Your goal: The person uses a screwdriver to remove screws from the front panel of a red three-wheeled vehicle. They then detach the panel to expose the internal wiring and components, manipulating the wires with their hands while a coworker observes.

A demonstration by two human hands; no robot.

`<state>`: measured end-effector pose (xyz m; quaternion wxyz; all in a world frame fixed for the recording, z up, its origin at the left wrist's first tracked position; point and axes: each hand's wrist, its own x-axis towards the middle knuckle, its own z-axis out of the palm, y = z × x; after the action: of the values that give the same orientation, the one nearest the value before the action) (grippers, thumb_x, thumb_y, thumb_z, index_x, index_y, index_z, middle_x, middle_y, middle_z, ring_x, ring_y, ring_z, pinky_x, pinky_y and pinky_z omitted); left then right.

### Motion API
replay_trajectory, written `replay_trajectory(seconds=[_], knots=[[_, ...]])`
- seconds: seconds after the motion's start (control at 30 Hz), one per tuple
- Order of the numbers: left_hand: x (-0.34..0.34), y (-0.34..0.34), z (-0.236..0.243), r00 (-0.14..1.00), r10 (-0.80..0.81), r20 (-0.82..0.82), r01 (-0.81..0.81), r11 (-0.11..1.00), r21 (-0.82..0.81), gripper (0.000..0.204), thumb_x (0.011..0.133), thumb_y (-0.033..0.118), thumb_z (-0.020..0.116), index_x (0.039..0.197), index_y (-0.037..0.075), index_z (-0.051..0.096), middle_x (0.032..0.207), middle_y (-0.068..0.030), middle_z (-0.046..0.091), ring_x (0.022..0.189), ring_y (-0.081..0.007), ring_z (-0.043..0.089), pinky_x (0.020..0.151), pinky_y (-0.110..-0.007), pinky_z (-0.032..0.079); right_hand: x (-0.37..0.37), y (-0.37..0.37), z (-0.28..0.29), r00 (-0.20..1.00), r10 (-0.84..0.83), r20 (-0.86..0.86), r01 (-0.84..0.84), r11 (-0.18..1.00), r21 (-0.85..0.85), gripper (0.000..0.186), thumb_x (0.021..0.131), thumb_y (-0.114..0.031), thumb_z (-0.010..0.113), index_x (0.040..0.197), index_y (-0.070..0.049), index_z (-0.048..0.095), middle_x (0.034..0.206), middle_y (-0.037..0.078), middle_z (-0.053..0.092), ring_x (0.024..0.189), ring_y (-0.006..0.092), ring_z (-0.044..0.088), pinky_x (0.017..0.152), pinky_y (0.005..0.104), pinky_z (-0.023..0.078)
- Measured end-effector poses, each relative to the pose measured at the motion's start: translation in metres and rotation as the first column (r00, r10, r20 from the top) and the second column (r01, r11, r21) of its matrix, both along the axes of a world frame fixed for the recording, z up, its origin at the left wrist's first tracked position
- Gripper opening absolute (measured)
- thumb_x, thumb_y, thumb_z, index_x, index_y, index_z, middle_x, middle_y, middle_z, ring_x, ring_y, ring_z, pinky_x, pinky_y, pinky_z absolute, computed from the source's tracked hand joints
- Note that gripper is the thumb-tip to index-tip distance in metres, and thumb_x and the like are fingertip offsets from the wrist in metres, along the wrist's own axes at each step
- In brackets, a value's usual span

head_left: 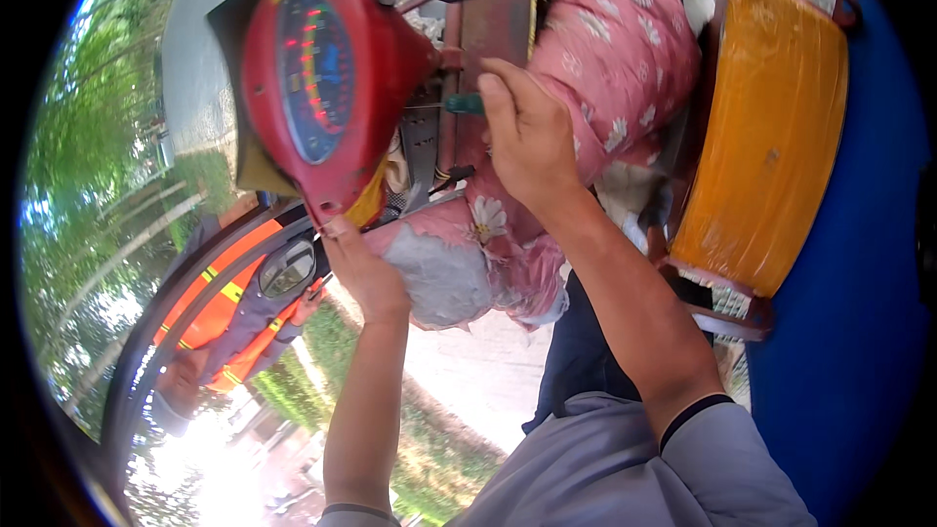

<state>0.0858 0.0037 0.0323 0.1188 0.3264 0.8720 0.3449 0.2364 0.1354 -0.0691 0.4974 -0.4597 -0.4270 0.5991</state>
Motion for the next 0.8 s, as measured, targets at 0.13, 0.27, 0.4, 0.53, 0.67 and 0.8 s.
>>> replay_trajectory(seconds=[0.13,0.27,0.4,0.53,0.67,0.8], knots=[[-0.004,0.000,-0.010,0.996,0.016,0.093,-0.022,0.998,0.060,0.061,0.113,0.040,0.034,0.144,-0.011,0.046,0.142,-0.0205,0.054,0.129,-0.0292,0.051,0.114,-0.039,0.036,-0.007,0.003,-0.015,0.992,-0.118,-0.038,0.124,0.973,0.193,0.034,0.090,-0.010,0.064,0.122,0.004,0.063,0.114,0.024,0.063,0.103,0.0447,0.066,0.088,0.0473,0.055],[-0.010,0.003,-0.010,0.959,-0.028,0.282,0.006,0.997,0.078,0.064,0.112,0.047,0.034,0.151,-0.003,0.041,0.149,-0.0146,0.050,0.136,-0.0270,0.050,0.117,-0.040,0.037,-0.005,-0.002,-0.009,0.988,-0.153,-0.006,0.153,0.980,0.131,0.039,0.090,-0.011,0.066,0.126,0.001,0.061,0.116,0.021,0.063,0.100,0.0405,0.067,0.086,0.0442,0.055],[0.004,0.011,-0.011,0.958,0.028,0.285,-0.058,0.993,0.099,0.066,0.112,0.049,0.036,0.153,-0.002,0.040,0.153,-0.0143,0.048,0.140,-0.0267,0.048,0.118,-0.040,0.036,-0.002,-0.002,-0.020,1.000,-0.030,0.006,0.030,0.999,0.013,0.035,0.089,-0.008,0.066,0.122,0.001,0.063,0.116,0.020,0.064,0.104,0.0417,0.066,0.088,0.0452,0.055],[-0.005,0.004,-0.009,0.951,0.058,0.302,-0.084,0.994,0.076,0.069,0.111,0.052,0.039,0.154,-0.002,0.040,0.153,-0.0134,0.048,0.139,-0.0254,0.048,0.119,-0.039,0.035,-0.014,-0.006,-0.038,0.969,-0.189,-0.158,0.212,0.967,0.143,0.033,0.085,0.001,0.063,0.118,0.002,0.066,0.114,0.020,0.064,0.102,0.0388,0.067,0.087,0.0416,0.055],[-0.008,0.003,-0.009,0.966,0.066,0.251,-0.084,0.994,0.064,0.070,0.110,0.056,0.037,0.152,0.001,0.041,0.149,-0.0142,0.052,0.135,-0.0271,0.052,0.116,-0.040,0.040,-0.012,-0.022,-0.047,0.948,-0.190,-0.256,0.217,0.973,0.078,0.040,0.079,0.010,0.056,0.117,0.003,0.066,0.114,0.018,0.064,0.104,0.0345,0.067,0.090,0.0369,0.055],[-0.002,0.001,-0.013,0.980,0.027,0.196,-0.036,0.998,0.046,0.068,0.110,0.056,0.035,0.151,0.002,0.042,0.146,-0.0151,0.055,0.133,-0.0281,0.055,0.114,-0.042,0.043,-0.015,-0.038,-0.061,0.922,-0.193,-0.334,0.214,0.977,0.026,0.044,0.076,0.012,0.053,0.117,0.004,0.066,0.114,0.018,0.063,0.105,0.0318,0.068,0.092,0.0349,0.054]])
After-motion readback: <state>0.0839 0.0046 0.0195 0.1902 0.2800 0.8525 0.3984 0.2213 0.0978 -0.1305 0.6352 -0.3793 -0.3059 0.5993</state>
